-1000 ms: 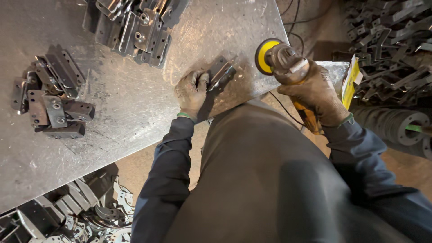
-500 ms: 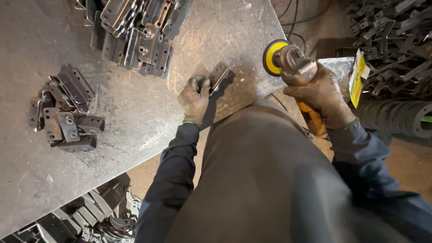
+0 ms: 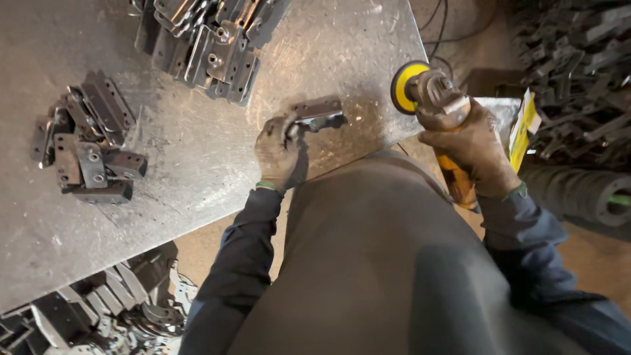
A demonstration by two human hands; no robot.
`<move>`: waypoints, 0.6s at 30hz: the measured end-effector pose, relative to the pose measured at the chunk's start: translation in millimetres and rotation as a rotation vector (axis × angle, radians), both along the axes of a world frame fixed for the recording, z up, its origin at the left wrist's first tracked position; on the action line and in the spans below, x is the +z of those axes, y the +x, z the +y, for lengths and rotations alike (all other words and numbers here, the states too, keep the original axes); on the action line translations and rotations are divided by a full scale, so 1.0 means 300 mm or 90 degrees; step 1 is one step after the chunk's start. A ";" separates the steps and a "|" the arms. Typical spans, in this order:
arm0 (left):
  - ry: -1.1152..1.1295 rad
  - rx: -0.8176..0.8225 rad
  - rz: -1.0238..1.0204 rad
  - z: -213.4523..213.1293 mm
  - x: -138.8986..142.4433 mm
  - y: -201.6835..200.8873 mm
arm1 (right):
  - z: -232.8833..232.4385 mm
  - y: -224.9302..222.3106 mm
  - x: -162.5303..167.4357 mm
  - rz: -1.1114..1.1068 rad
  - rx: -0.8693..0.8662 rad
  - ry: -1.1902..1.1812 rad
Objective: The person holds small metal bracket castings against a spinning angle grinder disc on a steel workbench, grinding their edges and surfaces, producing sparks, and rotating or repositioning each bracket to grind different sides before setting it down and picking up the next one.
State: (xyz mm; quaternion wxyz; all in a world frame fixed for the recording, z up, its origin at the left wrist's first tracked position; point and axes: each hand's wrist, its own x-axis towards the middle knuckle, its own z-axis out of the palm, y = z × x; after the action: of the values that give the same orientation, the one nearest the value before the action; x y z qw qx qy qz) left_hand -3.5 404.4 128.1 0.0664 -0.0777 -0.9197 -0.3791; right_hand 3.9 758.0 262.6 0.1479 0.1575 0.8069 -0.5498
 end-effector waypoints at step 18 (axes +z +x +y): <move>0.023 0.285 0.048 0.445 -0.223 -0.257 | 0.235 -0.525 -0.288 -0.067 0.251 0.030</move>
State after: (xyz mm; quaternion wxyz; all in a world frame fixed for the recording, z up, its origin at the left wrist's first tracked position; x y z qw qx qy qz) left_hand -80.7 537.8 61.1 0.1845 0.1158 -0.9040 -0.3678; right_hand -153.7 828.3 176.3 0.2907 0.0285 0.8261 -0.4819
